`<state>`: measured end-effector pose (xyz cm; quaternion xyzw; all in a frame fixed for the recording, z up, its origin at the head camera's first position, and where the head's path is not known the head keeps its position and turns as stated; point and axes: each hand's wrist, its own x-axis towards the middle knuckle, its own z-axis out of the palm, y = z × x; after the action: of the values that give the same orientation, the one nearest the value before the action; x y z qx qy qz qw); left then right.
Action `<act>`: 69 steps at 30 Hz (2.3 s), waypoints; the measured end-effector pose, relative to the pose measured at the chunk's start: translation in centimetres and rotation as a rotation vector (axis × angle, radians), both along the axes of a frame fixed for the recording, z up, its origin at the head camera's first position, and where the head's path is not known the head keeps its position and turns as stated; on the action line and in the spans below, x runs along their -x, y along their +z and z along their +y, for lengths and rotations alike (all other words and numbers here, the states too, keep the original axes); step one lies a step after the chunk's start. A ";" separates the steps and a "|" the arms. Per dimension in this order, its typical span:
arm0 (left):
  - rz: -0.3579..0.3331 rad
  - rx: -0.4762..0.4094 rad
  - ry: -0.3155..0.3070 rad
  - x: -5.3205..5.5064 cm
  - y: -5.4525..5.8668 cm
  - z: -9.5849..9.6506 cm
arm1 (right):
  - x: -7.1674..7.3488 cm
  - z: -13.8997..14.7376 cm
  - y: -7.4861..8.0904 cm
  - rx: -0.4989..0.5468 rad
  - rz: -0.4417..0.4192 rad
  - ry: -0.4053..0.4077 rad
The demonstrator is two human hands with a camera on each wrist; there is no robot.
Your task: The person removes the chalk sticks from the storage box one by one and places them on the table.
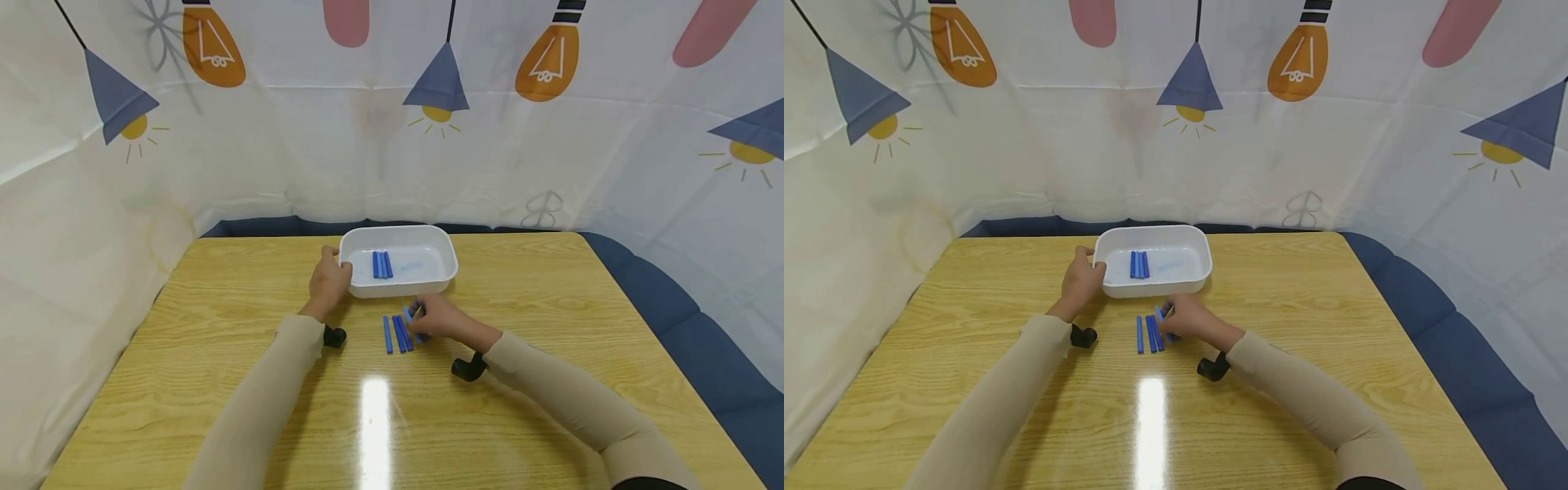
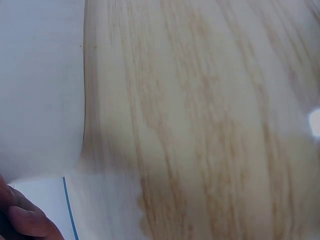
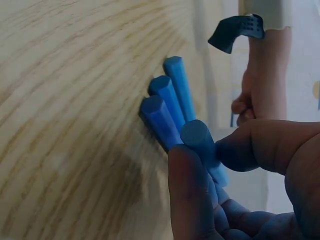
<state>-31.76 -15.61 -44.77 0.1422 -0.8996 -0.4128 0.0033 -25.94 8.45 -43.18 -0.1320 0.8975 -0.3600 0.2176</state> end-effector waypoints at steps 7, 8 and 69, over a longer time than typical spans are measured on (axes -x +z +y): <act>0.000 -0.002 0.007 0.2 0.1 0.0 | 0.0 -0.1 -0.8 -0.034 0.038 0.011; -0.001 -0.004 0.005 0.2 0.1 0.0 | 0.0 -0.1 -0.9 -0.035 0.042 0.013; -0.019 0.003 0.012 0.2 -0.1 0.0 | 0.8 -0.7 1.1 0.078 0.258 0.007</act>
<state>-32.00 -15.66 -44.91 0.1515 -0.8994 -0.4101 -0.0029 -26.77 7.72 -42.05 -0.1889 0.9030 -0.3738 0.0962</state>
